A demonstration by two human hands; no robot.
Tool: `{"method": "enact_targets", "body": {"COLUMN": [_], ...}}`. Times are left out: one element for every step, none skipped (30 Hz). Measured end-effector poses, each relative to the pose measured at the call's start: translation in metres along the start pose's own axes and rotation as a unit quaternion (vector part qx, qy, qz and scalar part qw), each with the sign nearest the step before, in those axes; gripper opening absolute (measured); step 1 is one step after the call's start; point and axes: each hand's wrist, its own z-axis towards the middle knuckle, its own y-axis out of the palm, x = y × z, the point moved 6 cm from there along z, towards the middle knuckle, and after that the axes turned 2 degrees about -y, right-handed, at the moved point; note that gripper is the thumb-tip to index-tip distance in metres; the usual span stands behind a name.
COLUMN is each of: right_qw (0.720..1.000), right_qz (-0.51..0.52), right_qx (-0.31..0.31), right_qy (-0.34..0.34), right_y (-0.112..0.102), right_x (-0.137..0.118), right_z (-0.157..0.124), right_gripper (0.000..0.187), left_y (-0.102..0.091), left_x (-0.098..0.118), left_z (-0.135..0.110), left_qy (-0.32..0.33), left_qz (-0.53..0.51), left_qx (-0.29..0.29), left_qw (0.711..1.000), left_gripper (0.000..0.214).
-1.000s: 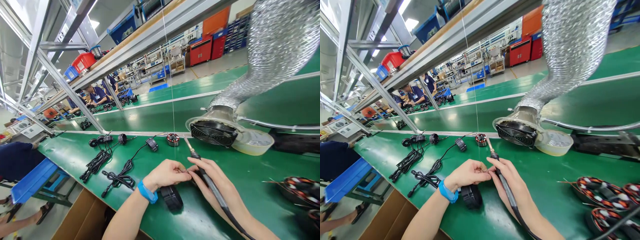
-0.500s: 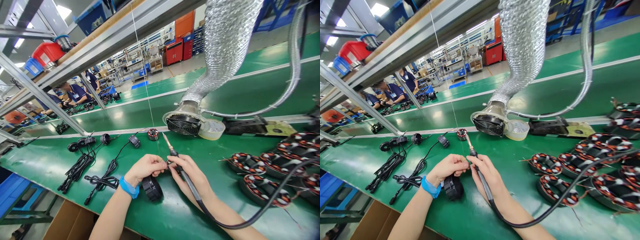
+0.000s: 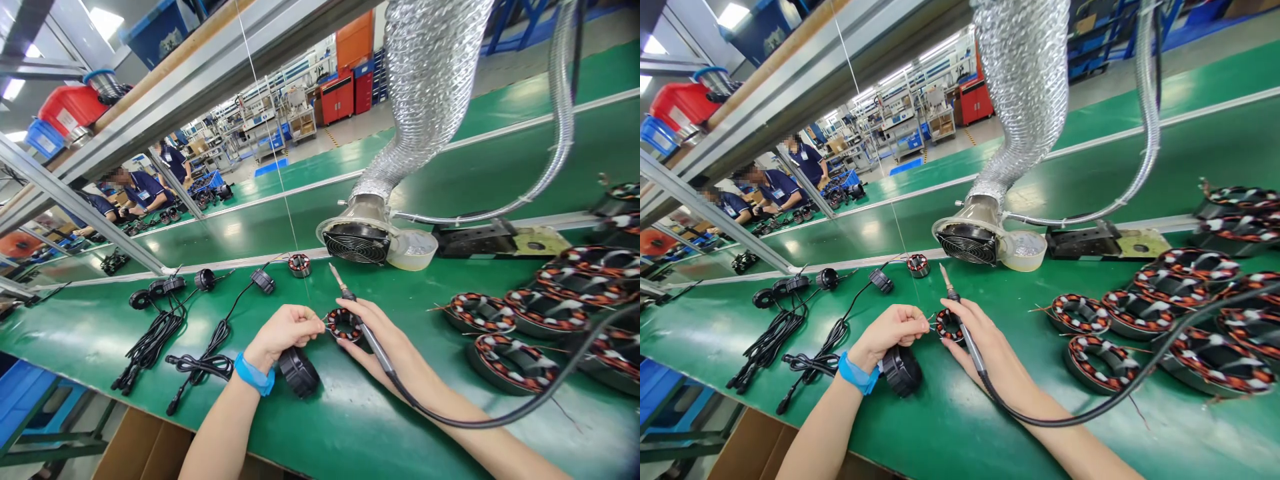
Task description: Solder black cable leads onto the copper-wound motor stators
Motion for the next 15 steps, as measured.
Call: {"method": "enact_targets", "body": {"right_qw": [1.0, 1.0, 1.0, 1.0, 1.0, 1.0, 1.0, 1.0, 1.0, 1.0, 0.999, 0.999, 0.999, 0.999, 0.999], "right_qz": [0.01, 0.017, 0.021, 0.021, 0.021, 0.022, 0.023, 0.026, 0.027, 0.028, 0.028, 0.029, 0.029, 0.03, 0.029], "right_qx": [-0.004, -0.005, -0.001, 0.004, 0.009, 0.013, 0.015, 0.014, 0.013, 0.013, 0.016, 0.019, 0.021, 0.023, 0.025], "right_qy": [0.003, 0.005, 0.008, 0.01, 0.01, 0.009, 0.006, 0.003, 0.002, 0.002, 0.003, 0.004, 0.005, 0.007, 0.007], "right_y": [0.0026, 0.0047, 0.0061, 0.0069, 0.0073, 0.0075, 0.0077, 0.008, 0.0082, 0.0083, 0.0079, 0.0073, 0.0062, 0.0048, 0.0024], "right_x": [0.0038, 0.0068, 0.009, 0.0103, 0.0107, 0.0104, 0.0098, 0.0091, 0.0087, 0.0086, 0.0087, 0.0087, 0.0083, 0.0072, 0.0047], "right_z": [0.0003, 0.0008, 0.0016, 0.0025, 0.0035, 0.0045, 0.0053, 0.006, 0.0065, 0.0067, 0.0068, 0.0069, 0.0069, 0.0071, 0.0074], "right_gripper": [0.051, 0.049, 0.048, 0.048, 0.048, 0.048, 0.048, 0.048, 0.048, 0.048, 0.049, 0.05, 0.052, 0.054, 0.055], "left_y": [0.0009, 0.0019, 0.0028, 0.0037, 0.0044, 0.005, 0.0056, 0.0063, 0.007, 0.0077, 0.0082, 0.0085, 0.0087, 0.0088, 0.0089], "left_x": [0.0, -0.0001, -0.0002, -0.0006, -0.0011, -0.0018, -0.003, -0.0044, -0.0061, -0.0077, -0.0089, -0.0094, -0.0093, -0.0085, -0.0074], "left_z": [-0.0005, -0.001, -0.0015, -0.0019, -0.0021, -0.002, -0.0017, -0.0012, -0.0007, -0.0002, 0.0001, 0.0002, 0.0001, -0.0003, -0.0008], "left_qy": [-0.002, -0.004, -0.005, -0.007, -0.009, -0.01, -0.013, -0.017, -0.022, -0.028, -0.031, -0.033, -0.032, -0.03, -0.027], "left_qz": [-0.002, -0.002, -0.001, 0.001, 0.003, 0.007, 0.011, 0.016, 0.02, 0.025, 0.028, 0.032, 0.034, 0.036, 0.037], "left_qx": [-0.003, -0.007, -0.011, -0.015, -0.019, -0.023, -0.027, -0.031, -0.035, -0.038, -0.037, -0.035, -0.031, -0.027, -0.024], "left_qw": [1.0, 1.0, 1.0, 1.0, 1.0, 1.0, 0.999, 0.999, 0.999, 0.999, 0.998, 0.998, 0.998, 0.999, 0.999], "left_gripper": [0.045, 0.045, 0.044, 0.044, 0.043, 0.043, 0.043, 0.043, 0.043, 0.043, 0.044, 0.045, 0.046, 0.047, 0.047]}}
